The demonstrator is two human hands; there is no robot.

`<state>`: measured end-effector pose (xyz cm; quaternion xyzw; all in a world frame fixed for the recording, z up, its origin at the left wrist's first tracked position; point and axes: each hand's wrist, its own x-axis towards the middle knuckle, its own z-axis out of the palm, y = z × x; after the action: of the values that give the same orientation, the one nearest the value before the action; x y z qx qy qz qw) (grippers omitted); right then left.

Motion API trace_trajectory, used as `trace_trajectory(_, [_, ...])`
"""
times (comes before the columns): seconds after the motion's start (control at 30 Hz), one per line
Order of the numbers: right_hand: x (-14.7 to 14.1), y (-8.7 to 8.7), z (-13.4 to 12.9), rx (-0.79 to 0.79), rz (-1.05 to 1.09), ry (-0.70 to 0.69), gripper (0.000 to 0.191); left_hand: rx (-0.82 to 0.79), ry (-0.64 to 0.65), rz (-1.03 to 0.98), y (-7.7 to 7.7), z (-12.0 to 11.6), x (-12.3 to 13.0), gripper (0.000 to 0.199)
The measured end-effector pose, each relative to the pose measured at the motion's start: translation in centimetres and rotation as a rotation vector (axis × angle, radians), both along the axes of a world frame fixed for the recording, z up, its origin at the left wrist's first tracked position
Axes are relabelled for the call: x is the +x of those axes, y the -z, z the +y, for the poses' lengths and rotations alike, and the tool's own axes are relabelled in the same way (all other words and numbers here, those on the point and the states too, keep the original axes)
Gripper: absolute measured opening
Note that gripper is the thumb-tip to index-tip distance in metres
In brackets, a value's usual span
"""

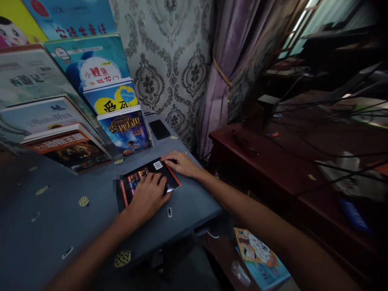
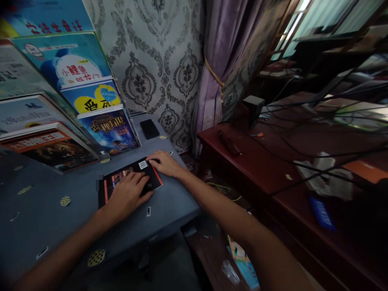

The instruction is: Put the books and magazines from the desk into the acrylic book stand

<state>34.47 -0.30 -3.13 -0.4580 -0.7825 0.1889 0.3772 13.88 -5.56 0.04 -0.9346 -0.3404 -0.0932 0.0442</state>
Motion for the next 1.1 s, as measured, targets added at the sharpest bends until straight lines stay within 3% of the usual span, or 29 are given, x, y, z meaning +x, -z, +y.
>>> trace_trajectory(0.23, [1.3,-0.3,-4.3,0.003,0.093,-0.089,0.023,0.072,0.046,0.059,1.5,-0.1,0.0,0.033])
trace_trajectory(0.4, [1.8,-0.5,-6.5,-0.104,0.183,-0.115,0.029,0.056,0.067,0.083,1.9,-0.5,0.0,0.032])
trace_trajectory(0.53, [2.3,-0.3,-6.8,-0.172,0.221,-0.176,0.027,0.039,0.057,0.055,2.1,-0.6,-0.1,0.033])
trace_trajectory(0.67, [2.7,0.3,-6.6,-0.129,0.177,-0.256,0.028,0.025,0.051,0.045,2.2,-0.6,-0.3,0.034])
trace_trajectory(0.9, [2.6,0.6,-6.6,-0.083,0.103,-0.253,0.025,0.029,0.042,0.067,2.2,-0.9,0.0,0.032])
trace_trajectory(1.1, [2.7,0.3,-6.8,-0.017,0.018,-0.251,0.023,-0.122,0.107,-0.040,0.3,1.0,-2.1,0.031])
